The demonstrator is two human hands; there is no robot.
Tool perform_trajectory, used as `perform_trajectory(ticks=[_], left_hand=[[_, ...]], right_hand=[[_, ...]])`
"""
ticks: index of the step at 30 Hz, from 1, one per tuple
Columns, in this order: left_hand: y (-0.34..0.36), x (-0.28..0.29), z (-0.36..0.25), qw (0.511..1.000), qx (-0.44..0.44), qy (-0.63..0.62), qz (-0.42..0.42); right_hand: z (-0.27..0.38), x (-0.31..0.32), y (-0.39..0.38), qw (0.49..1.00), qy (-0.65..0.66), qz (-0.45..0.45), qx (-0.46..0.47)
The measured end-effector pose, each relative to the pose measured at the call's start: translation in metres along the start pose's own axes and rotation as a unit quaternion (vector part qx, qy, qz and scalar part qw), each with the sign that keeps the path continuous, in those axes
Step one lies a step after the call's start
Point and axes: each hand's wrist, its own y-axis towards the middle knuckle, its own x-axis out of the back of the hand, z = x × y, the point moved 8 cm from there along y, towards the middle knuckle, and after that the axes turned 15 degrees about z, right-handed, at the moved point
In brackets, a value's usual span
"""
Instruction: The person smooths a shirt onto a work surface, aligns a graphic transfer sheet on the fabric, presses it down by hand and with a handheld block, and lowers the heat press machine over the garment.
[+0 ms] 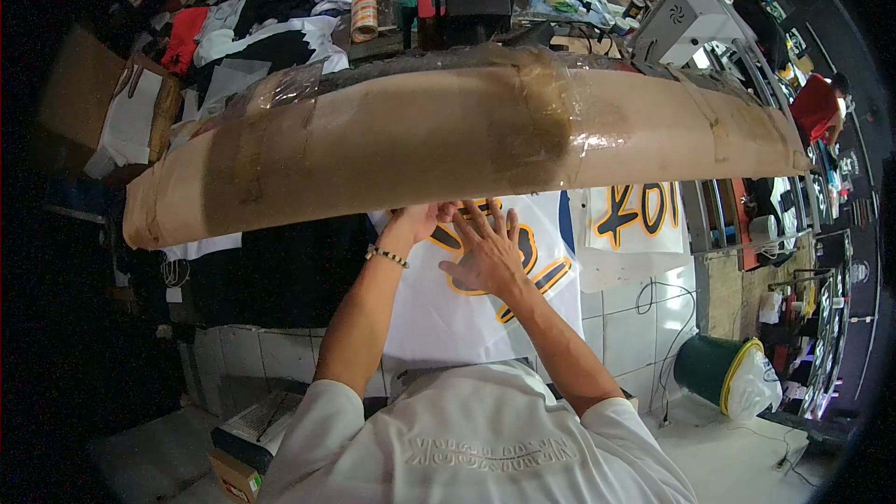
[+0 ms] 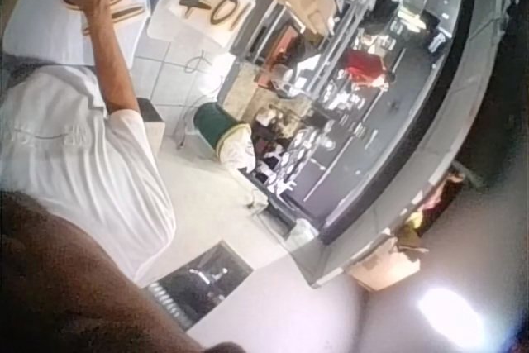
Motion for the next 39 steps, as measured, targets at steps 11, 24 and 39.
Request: perform_trajectory(ticks=[11, 24, 39], left_hand=[[0.009, 0.002, -0.002, 0.999, -0.023, -0.040, 0.021], [0.015, 0.014, 0.008, 0.987, -0.057, -0.148, -0.009], [0.036, 0.057, 0.021, 0.990, -0.128, 0.060, 0.015]], right_hand=[[-0.001, 0.000, 0.000, 1.000, 0.004, -0.017, 0.003], [-0.005, 0.000, 0.002, 1.000, 0.007, 0.021, -0.013], [-0.004, -0.002, 0.000, 1.000, 0.014, 0.009, 0.005]])
